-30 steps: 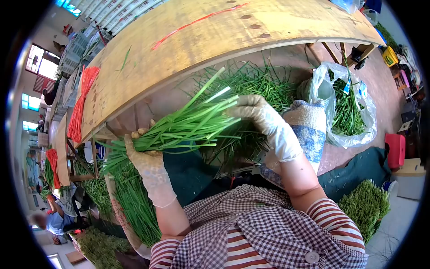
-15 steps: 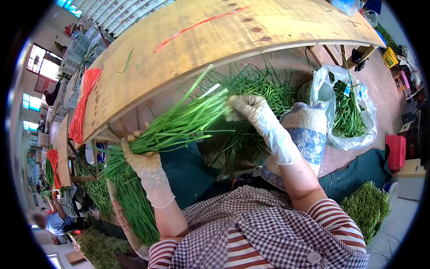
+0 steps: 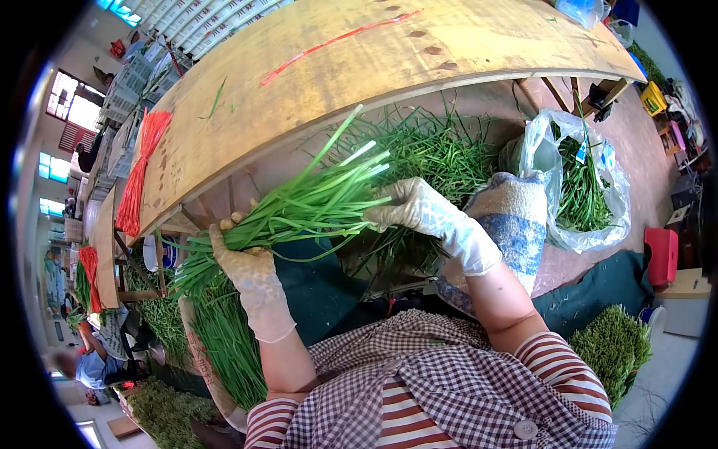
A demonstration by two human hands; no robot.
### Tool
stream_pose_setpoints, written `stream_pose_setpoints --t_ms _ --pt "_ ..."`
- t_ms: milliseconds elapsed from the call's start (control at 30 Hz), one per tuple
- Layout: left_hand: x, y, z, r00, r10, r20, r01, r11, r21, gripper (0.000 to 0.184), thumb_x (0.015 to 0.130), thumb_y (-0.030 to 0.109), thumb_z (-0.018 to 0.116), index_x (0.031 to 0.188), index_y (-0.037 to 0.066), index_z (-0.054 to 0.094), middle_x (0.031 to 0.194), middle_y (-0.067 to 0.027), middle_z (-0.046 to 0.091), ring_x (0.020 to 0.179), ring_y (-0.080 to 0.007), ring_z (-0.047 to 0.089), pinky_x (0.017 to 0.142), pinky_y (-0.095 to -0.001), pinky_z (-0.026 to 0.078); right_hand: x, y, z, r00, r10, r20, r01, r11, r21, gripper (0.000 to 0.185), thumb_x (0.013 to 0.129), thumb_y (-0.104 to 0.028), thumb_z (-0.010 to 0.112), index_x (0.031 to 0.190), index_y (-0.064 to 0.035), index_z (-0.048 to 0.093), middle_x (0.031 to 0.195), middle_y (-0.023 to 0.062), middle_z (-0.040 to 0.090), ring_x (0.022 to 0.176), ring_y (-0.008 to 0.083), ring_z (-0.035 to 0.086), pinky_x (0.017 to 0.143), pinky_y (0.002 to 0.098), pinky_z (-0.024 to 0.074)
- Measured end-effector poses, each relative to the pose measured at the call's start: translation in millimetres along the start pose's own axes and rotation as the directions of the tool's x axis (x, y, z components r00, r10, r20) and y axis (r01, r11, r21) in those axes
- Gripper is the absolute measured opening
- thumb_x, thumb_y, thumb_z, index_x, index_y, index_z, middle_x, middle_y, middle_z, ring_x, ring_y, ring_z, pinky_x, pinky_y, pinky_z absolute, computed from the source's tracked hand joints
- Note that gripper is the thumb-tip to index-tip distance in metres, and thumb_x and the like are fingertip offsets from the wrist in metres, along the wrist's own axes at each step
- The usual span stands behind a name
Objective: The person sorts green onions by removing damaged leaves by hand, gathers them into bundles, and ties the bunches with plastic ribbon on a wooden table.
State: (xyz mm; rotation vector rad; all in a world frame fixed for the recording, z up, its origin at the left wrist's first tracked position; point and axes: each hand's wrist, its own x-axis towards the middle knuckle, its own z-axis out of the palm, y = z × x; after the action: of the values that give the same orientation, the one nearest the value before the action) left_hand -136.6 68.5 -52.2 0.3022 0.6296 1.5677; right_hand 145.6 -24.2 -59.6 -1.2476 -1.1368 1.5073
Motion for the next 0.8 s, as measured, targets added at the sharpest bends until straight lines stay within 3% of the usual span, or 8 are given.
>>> stream_pose_setpoints --t_ms 233,300,433,500,567,633,700,800 --pt "0.8 7.6 -5.1 1.0 0.016 0.018 -0.016 1.0 0.02 0.028 0.095 0.028 0.048 0.077 0.008 0.054 0.081 -0.0072 0.062 0.093 -0.0317 0.062 0.092 -0.0494 0.05 -2.4 9.8 -21.7 0.983 -0.149 0.107 0.123 0.969 0.216 0.03 0.086 -0.015 0.066 0.109 0.0052 0.064 0.09 0.0102 0.07 0.075 0.0147 0.066 0.071 0.0246 0.0524" --pt "3.2 21.3 -9.2 0.997 0.079 0.009 -0.08 0.996 0.047 0.027 0.094 0.027 0.047 0.076 0.009 0.054 0.082 -0.0065 0.063 0.092 -0.0296 0.062 0.092 -0.0498 0.049 -10.0 6.7 -35.8 0.996 -0.055 -0.07 0.06 0.995 0.08 0.03 0.089 -0.017 0.063 0.107 0.0067 0.063 0.092 0.0126 0.07 0.074 0.0154 0.067 0.072 0.0258 0.054" --pt "-3.8 50.2 4.9 0.954 0.237 -0.181 -0.212 0.966 0.149 0.028 0.095 0.027 0.045 0.072 0.011 0.053 0.077 -0.0048 0.061 0.095 -0.0318 0.063 0.095 -0.0525 0.048 -13.9 21.2 -76.3 0.957 -0.074 -0.281 0.188 0.895 0.405 0.032 0.089 -0.023 0.065 0.105 0.0039 0.061 0.084 0.0118 0.069 0.062 0.0146 0.065 0.062 0.0227 0.0535" --pt "6.0 71.4 -12.6 0.963 0.181 -0.197 -0.176 0.983 0.042 0.029 0.095 0.028 0.045 0.073 0.012 0.054 0.084 -0.0046 0.066 0.099 -0.0322 0.063 0.093 -0.0529 0.048 -14.3 25.3 -90.5 0.844 -0.01 -0.537 0.148 0.965 0.215 0.029 0.089 -0.023 0.065 0.102 0.0027 0.063 0.081 0.0103 0.069 0.066 0.0157 0.065 0.063 0.0268 0.0533" --pt "6.7 77.9 -17.3 0.938 0.22 -0.269 -0.196 0.974 0.112 0.028 0.095 0.026 0.045 0.075 0.011 0.056 0.086 -0.0053 0.067 0.096 -0.028 0.064 0.09 -0.0504 0.05 12.3 92.2 -131.2 0.586 -0.186 -0.789 -0.023 0.969 -0.246 0.024 0.086 -0.02 0.066 0.1 -0.0011 0.065 0.08 0.0098 0.07 0.071 0.0225 0.067 0.067 0.0335 0.0531" --pt "7.5 78.2 -21.0 0.956 0.136 -0.262 -0.125 0.991 0.056 0.027 0.096 0.024 0.045 0.077 0.009 0.058 0.087 -0.0056 0.068 0.094 -0.0254 0.065 0.087 -0.048 0.051 5.3 88.4 -119.3 0.469 -0.421 -0.776 -0.366 0.707 -0.605 0.021 0.082 -0.016 0.065 0.099 -0.0053 0.067 0.086 0.0113 0.07 0.08 0.0294 0.067 0.074 0.0375 0.0522" --pt "11.8 75.9 -30.0 0.974 0.051 -0.221 -0.057 0.998 -0.018 0.026 0.096 0.023 0.045 0.079 0.009 0.059 0.088 -0.006 0.068 0.092 -0.0238 0.065 0.086 -0.046 0.052 7.1 89.9 -104.3 0.518 -0.516 -0.682 -0.261 0.664 -0.701 0.023 0.08 -0.018 0.069 0.1 -0.0065 0.07 0.093 0.0128 0.07 0.086 0.0279 0.068 0.076 0.0354 0.0518" --pt "11.1 63.4 -29.0 0.99 -0.019 -0.137 0.01 0.998 -0.065 0.024 0.095 0.022 0.047 0.08 0.008 0.059 0.089 -0.0071 0.068 0.09 -0.0223 0.064 0.084 -0.0444 0.052 4.2 38.5 -53.1 0.73 -0.312 -0.608 0.198 0.948 -0.249 0.024 0.082 -0.017 0.072 0.104 -0.0064 0.07 0.096 0.0081 0.071 0.084 0.0143 0.066 0.076 0.0275 0.0525"
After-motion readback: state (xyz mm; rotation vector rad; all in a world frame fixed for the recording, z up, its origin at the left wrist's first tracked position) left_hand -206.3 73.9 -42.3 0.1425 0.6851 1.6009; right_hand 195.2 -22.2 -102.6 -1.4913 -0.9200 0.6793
